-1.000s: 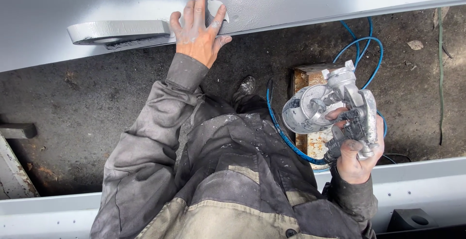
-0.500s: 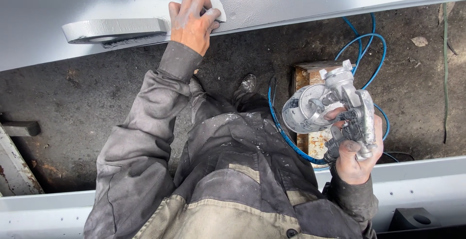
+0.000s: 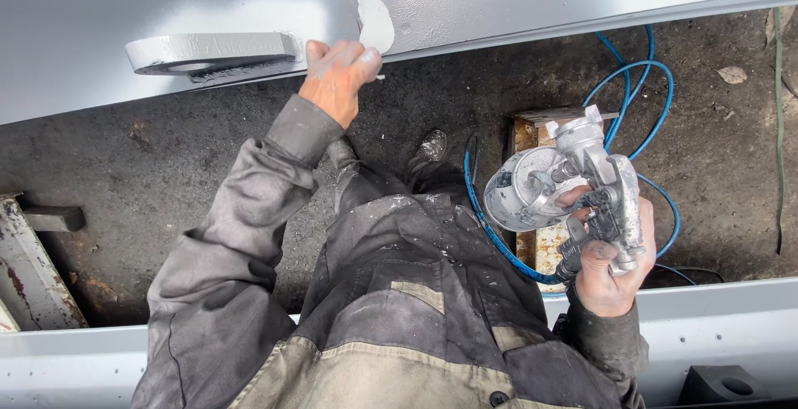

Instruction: Inspecting a paint job and then disassembling and cleaning the nozzle of a spray gun to fix a clog or spray issue.

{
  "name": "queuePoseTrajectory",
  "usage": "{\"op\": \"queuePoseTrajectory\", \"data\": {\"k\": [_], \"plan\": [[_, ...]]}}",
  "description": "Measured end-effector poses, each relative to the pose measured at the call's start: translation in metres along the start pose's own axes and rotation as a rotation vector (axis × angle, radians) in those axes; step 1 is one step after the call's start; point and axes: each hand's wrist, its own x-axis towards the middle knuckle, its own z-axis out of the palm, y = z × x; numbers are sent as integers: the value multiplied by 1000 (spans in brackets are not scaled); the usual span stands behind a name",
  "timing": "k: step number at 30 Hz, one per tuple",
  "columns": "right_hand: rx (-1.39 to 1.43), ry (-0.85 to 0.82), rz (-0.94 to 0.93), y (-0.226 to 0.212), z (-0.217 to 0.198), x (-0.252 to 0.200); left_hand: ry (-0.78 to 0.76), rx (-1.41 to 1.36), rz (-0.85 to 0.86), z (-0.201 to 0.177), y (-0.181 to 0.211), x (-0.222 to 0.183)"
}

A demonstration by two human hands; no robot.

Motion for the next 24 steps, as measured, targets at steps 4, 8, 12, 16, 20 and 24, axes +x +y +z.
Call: {"op": "queuePoseTrajectory", "data": {"k": [4, 8, 12, 16, 20, 24], "plan": [[34, 5, 7, 3, 1, -1, 43, -115, -91, -1, 50, -40], [14, -10, -18, 6, 1, 2, 237, -637, -348, 15, 80, -62], [-21, -24, -7, -4, 5, 4, 188, -761, -378, 37, 96, -66], [-11, -31, 10, 1, 4, 0, -79, -600, -325, 36, 90, -62], [7, -35, 0, 6, 4, -2, 143, -525, -399, 12, 80, -35], [28, -35, 4, 8, 1, 0, 389, -516, -399, 5, 46, -2]]}}
